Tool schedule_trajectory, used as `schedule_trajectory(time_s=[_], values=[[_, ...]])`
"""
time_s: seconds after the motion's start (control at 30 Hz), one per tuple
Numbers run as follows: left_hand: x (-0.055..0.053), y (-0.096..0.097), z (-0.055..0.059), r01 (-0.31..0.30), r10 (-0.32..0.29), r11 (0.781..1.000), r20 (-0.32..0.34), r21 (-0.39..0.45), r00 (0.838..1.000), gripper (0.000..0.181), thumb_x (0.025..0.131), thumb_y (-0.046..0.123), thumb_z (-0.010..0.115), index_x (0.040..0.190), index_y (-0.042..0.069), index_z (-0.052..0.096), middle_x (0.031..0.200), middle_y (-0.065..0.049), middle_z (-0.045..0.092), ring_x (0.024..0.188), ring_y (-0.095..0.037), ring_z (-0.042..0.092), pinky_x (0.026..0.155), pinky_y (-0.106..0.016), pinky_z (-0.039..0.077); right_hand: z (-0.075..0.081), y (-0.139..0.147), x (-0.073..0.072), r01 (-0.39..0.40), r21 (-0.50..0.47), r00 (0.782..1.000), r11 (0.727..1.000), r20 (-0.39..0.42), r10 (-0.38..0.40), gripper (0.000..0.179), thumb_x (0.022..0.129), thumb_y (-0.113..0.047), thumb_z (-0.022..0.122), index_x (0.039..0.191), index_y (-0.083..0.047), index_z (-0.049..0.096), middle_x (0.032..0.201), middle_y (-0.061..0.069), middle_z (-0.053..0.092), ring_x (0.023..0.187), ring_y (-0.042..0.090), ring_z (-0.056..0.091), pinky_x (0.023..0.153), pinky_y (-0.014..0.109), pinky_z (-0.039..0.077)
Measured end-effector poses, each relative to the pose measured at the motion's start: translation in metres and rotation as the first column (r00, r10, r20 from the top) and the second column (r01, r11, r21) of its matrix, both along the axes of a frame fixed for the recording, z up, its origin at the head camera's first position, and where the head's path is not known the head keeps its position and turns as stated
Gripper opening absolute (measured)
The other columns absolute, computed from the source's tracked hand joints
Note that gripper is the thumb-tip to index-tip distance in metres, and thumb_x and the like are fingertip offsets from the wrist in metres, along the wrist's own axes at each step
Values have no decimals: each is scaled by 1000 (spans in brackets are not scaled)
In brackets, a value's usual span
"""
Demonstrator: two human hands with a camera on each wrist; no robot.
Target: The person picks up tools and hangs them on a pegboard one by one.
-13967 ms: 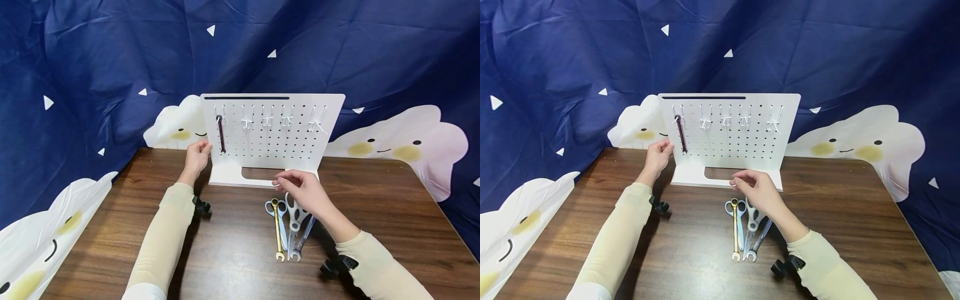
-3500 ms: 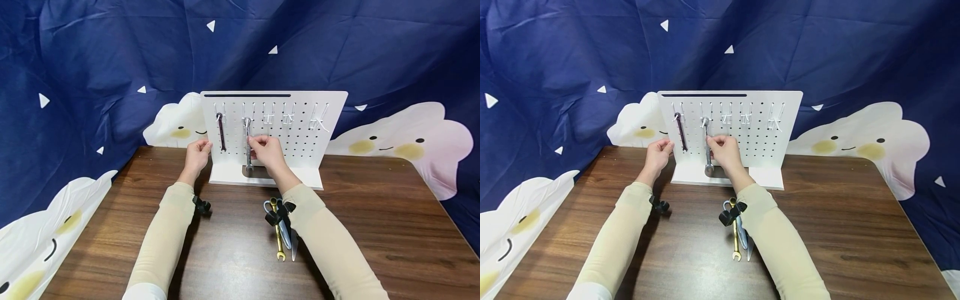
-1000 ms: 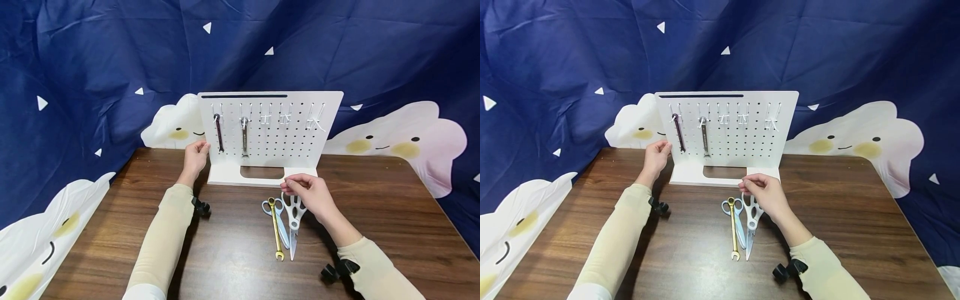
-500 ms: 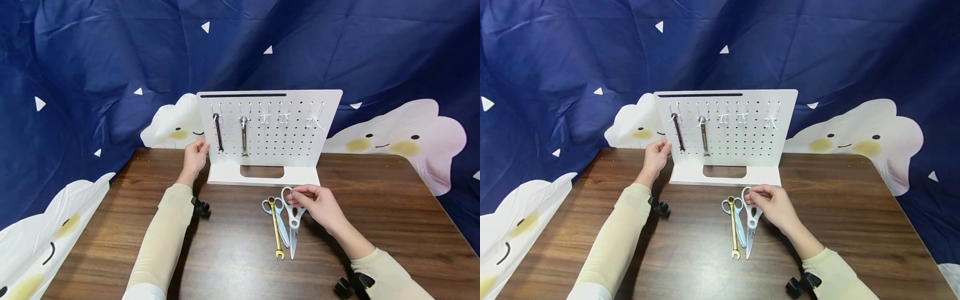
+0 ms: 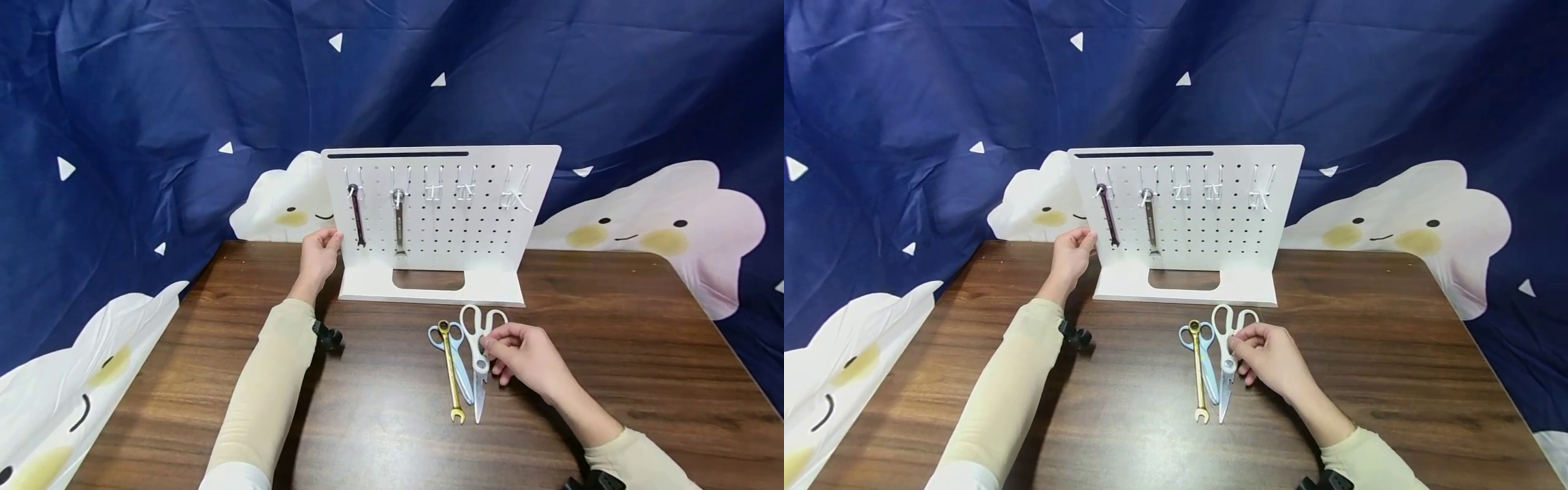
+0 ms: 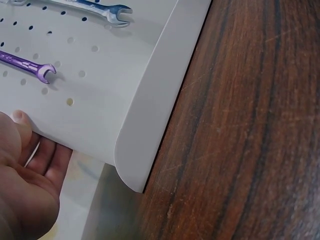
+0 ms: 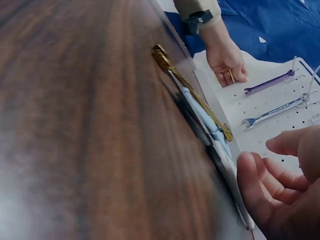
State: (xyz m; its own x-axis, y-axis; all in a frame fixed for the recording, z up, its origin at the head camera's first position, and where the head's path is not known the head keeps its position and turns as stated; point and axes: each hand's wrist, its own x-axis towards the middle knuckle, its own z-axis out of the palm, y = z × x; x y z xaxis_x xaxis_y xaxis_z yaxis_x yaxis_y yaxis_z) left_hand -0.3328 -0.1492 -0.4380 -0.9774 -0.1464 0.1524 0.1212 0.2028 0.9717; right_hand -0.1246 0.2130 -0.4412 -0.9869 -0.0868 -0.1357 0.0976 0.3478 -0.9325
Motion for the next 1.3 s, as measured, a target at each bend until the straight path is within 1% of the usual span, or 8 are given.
schedule_trajectory(time_s=[0.17,0.27,0.5,0.73,0.93,1.03,1.17,1.3], values=[[0,0,0,1,-1,1000,-5,6,1000,23,109,8,63,116,-11,74,80,8,68,79,0,63,89,-27,63,-4,-2,6,14,184,1000,983,8,-16,20,99,-17,76,100,1,69,65,5,64,42,15,59,41,39,56],[1,0,0,6,-6,1000,-6,1,1000,24,109,8,63,117,-11,74,80,10,68,79,1,63,88,-25,62,-6,-3,9,19,257,999,966,23,-26,24,98,-23,78,98,-2,67,61,3,62,36,14,57,38,40,54],[0,1,0,14,-14,1000,-6,7,1000,24,110,8,62,116,-12,73,81,8,69,79,0,64,101,-46,62,-12,-3,10,10,304,999,953,43,-24,36,96,-32,82,99,-3,60,56,4,61,32,14,56,37,40,53],[0,0,-1,7,-7,1000,-3,15,1000,23,109,8,63,116,-11,73,81,8,70,79,0,64,97,-41,63,-14,-7,13,7,399,1000,917,21,-17,43,90,-36,88,96,-6,56,46,0,56,30,13,53,33,40,51],[0,1,-2,17,-17,1000,-5,17,1000,22,109,7,63,113,-12,73,74,11,65,77,-2,62,97,-46,62,-13,-8,19,23,459,1000,888,-13,-19,40,91,-32,86,95,-6,56,44,-2,54,29,12,51,32,37,49],[0,1,-1,15,-15,1000,-6,13,1000,22,109,8,63,113,-12,73,75,11,65,78,-3,62,94,-40,63,-12,-5,20,29,466,1000,884,-16,-24,36,92,-30,84,95,-5,59,44,-1,55,29,12,52,32,36,49],[-1,0,-1,14,-14,1000,-6,8,1000,23,109,9,63,115,-12,73,77,10,65,79,-3,62,86,-27,61,-11,-2,20,30,448,1000,893,-10,-28,32,92,-27,82,91,-4,60,45,0,56,29,12,53,33,37,51],[-1,-1,-1,17,-17,1000,0,6,1000,24,110,9,62,115,-11,73,78,10,65,80,-2,62,84,-21,60,-12,2,18,15,427,1000,904,7,-19,30,92,-26,80,85,-6,59,43,0,55,29,11,53,34,37,51]])
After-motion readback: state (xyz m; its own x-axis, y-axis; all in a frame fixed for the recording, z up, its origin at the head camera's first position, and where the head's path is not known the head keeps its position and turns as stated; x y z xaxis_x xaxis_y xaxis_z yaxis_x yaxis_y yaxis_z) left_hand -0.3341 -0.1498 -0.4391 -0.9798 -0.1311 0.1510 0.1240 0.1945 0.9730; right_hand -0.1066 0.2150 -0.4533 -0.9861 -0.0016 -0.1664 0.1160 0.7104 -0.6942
